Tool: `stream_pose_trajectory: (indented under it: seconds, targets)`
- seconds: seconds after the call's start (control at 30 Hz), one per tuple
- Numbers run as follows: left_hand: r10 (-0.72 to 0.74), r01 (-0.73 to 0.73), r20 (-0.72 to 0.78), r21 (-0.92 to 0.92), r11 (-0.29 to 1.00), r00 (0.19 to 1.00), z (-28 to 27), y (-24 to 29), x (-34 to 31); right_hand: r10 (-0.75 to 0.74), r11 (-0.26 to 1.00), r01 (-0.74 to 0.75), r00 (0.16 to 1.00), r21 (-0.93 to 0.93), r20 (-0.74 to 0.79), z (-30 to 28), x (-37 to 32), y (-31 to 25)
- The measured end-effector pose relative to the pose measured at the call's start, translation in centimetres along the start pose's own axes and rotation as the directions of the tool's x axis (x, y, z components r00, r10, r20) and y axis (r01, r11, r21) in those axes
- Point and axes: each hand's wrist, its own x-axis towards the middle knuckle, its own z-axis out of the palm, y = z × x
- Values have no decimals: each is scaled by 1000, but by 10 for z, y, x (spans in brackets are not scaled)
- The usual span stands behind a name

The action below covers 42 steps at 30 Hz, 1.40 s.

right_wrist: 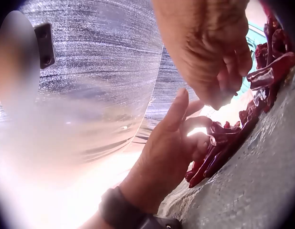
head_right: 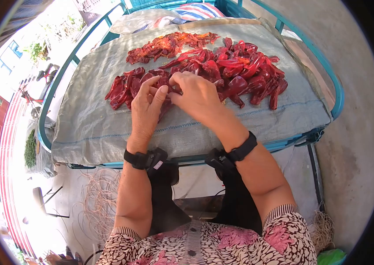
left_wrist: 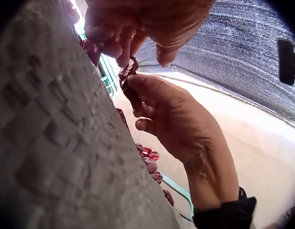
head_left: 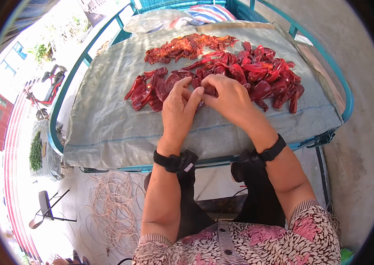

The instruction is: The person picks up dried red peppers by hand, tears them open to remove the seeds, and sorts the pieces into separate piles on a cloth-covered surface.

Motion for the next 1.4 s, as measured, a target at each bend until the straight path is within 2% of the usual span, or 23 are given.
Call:
stream_pose_trajectory:
  seconds: [0.13,0.23,0.33,0.43,0.53,0.57,0.67,0.7,0.8,0.83,0.93,1.03,1.13,1.23,1.33,1.4]
  targets:
    - [-50,44,-71,-85,995,996,-2,-1,1,-103,993,100,994,65,37,5,3,-8]
    - [-38,14,-141,-163,987,989,-3,-1,2,-153,986,154,988,65,-15,8,4,-11]
    - [-14,-4,-142,-126,992,990,-5,-1,2,-100,980,89,994,176,54,8,3,-10]
    - [-86,45,-183,-216,975,979,-4,3,2,-68,939,68,998,336,-11,4,6,-10]
    - [-233,178,-202,-258,950,951,-9,7,5,-11,962,97,948,254,-320,-2,15,3]
    - [-188,142,-219,-209,968,958,-7,1,6,-56,982,117,932,151,-357,-5,16,13]
    - [-49,45,-269,-23,999,962,-4,-13,8,-135,989,105,927,-104,-349,-2,14,33]
    - [-6,26,-290,66,997,957,-6,-10,5,-102,987,60,951,-150,-291,-3,12,30]
    - [72,10,-296,266,964,952,-8,-14,4,-256,908,147,936,-392,-241,5,9,30]
    - [89,9,-290,323,947,953,-8,-16,4,-264,895,161,942,-416,-205,8,8,31]
    - [-17,76,-206,283,956,979,-5,-12,1,-198,855,75,962,-514,-189,24,10,38]
    - [65,-13,-145,334,942,987,-3,-21,0,-172,816,35,968,-578,-185,30,13,38]
    - [129,-86,-103,349,933,986,-3,-23,-1,-232,784,59,951,-618,-203,35,15,40]
    - [136,-97,-103,315,944,985,-4,-25,-1,-175,760,7,965,-650,-194,39,20,41]
    - [123,-96,-102,236,967,987,-6,-21,-1,-160,796,-26,954,-604,-252,40,25,45]
    - [86,-63,-124,180,982,989,-6,-15,-1,-201,830,-50,902,-556,-382,35,27,41]
